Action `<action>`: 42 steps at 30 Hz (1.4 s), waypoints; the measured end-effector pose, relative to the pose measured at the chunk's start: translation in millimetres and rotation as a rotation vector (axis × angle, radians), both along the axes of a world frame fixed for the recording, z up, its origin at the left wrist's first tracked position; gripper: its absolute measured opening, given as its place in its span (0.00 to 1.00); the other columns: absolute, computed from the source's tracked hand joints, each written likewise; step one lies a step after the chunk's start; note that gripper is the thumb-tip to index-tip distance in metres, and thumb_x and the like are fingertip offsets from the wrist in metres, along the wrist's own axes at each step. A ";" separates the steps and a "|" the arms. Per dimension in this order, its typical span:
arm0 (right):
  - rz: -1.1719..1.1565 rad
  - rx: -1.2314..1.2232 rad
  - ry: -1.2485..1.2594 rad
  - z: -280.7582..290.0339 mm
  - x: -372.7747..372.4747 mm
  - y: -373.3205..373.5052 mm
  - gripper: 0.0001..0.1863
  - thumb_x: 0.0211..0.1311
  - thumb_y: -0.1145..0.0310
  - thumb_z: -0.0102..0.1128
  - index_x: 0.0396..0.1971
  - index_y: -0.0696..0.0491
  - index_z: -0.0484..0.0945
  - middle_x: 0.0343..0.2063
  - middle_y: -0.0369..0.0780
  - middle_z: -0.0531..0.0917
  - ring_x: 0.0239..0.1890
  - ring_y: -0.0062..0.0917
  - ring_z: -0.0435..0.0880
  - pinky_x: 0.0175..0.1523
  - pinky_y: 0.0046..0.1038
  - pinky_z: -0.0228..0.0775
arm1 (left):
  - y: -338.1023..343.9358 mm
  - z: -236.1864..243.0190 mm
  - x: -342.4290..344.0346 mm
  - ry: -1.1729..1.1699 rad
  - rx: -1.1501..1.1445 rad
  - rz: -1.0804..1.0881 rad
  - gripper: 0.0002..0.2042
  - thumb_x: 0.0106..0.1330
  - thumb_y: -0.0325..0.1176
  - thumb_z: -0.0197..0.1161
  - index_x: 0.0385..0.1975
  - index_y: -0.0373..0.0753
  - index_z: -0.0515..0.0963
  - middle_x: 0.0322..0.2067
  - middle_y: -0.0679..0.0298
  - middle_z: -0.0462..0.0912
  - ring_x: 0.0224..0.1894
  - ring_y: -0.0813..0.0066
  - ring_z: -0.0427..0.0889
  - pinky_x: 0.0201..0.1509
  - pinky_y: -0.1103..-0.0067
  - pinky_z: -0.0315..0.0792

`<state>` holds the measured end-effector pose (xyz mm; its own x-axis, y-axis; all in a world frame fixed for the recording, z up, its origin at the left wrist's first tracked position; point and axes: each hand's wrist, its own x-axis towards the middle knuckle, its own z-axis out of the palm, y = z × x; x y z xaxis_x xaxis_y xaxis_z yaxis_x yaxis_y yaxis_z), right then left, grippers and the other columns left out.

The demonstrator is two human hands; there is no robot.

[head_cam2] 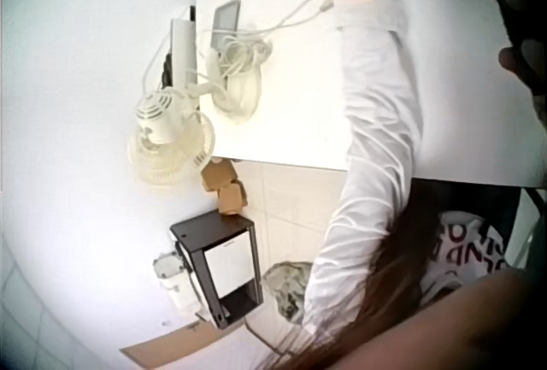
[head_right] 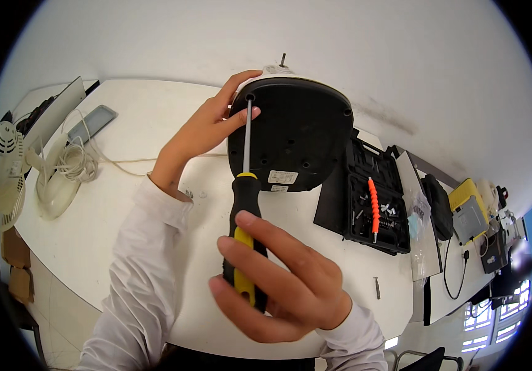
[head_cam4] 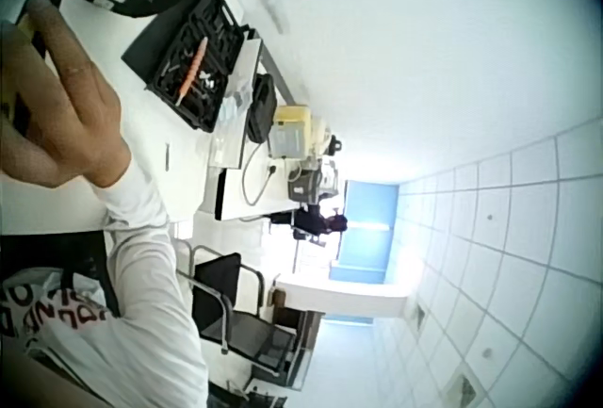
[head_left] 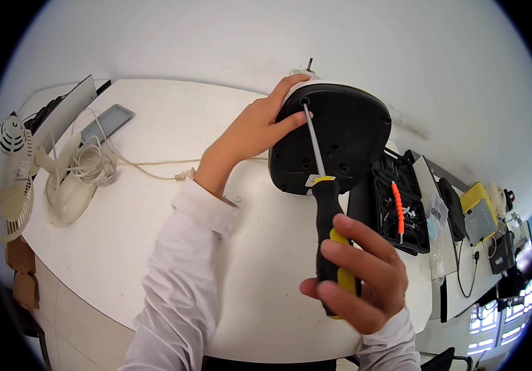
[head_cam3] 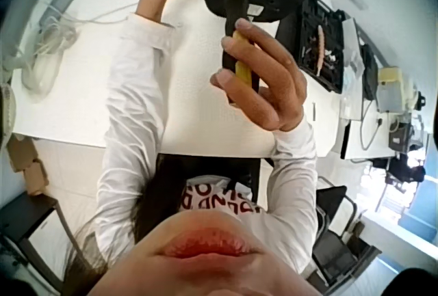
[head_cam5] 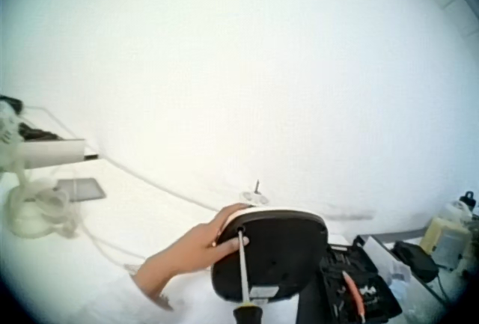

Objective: The person disassembles a white desk fan using a screwdriver, removing the fan head and then unscrewing the base. They manipulate the fan components and tools on a white table.

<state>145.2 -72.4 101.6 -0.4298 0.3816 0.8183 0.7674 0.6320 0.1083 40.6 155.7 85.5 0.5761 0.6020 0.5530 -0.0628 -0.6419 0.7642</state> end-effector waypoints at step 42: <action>-0.202 -0.119 -0.089 10.0 1.0 -15.2 0.20 0.56 0.65 0.64 0.47 0.47 0.66 0.47 0.46 0.75 0.46 0.44 0.82 0.50 0.48 0.78 | -1.7 3.0 4.5 -0.008 0.058 0.126 0.24 0.68 0.42 0.54 0.64 0.56 0.61 0.45 0.63 0.79 0.42 0.70 0.75 0.50 0.77 0.67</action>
<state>146.1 -87.6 111.6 -0.4030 0.5585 0.7251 0.8703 0.4790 0.1148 45.0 153.9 88.6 0.4932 0.6361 0.5934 0.0151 -0.6882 0.7253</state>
